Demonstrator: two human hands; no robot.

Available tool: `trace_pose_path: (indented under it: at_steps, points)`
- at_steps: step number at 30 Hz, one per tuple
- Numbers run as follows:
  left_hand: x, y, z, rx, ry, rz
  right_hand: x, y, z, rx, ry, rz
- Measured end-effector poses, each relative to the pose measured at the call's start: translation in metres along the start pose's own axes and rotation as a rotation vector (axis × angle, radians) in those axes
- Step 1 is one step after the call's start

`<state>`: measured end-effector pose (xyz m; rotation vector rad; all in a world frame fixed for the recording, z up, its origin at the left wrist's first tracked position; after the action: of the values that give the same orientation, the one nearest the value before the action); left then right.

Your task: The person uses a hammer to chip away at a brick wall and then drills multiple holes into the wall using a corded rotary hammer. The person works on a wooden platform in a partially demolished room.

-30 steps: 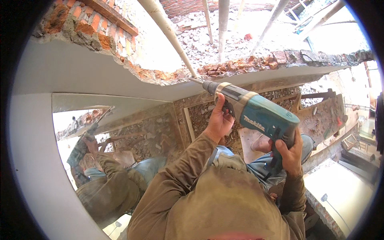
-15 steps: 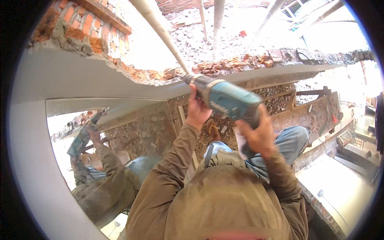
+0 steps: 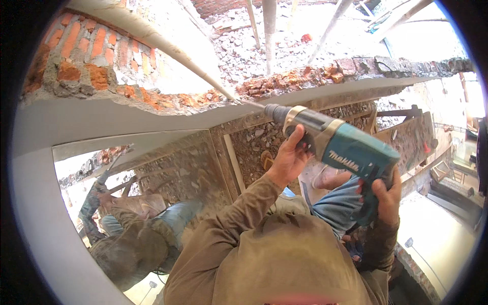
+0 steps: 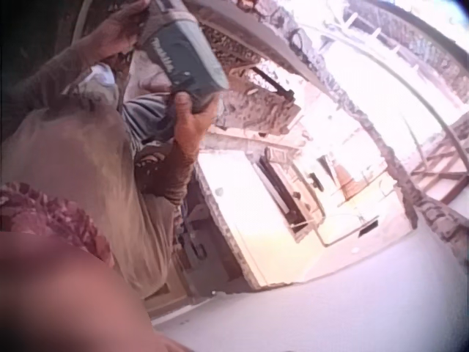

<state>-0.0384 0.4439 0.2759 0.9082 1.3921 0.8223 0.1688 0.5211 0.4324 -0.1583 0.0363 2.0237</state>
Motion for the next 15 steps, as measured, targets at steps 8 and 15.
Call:
trace_pose_path:
  at_steps: [8,15]
  points:
    - [0.101,0.022,-0.046,0.114,0.176,-0.098,0.146,-0.013,-0.001,-0.152,-0.002,0.227]
    - [0.128,-0.033,-0.085,0.063,0.236,-0.306,0.225,0.037,-0.048,-0.149,0.027,0.435]
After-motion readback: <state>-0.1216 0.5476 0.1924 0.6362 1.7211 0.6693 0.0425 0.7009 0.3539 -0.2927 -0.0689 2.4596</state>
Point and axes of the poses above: each hand's wrist, its own x-axis towards the middle knuckle, its own y-axis out of the palm, z = x × y, the point moved 3 cm from there along x, towards the middle knuckle, and after that the axes turned 12 degrees about -y, right-handed, at the moved point
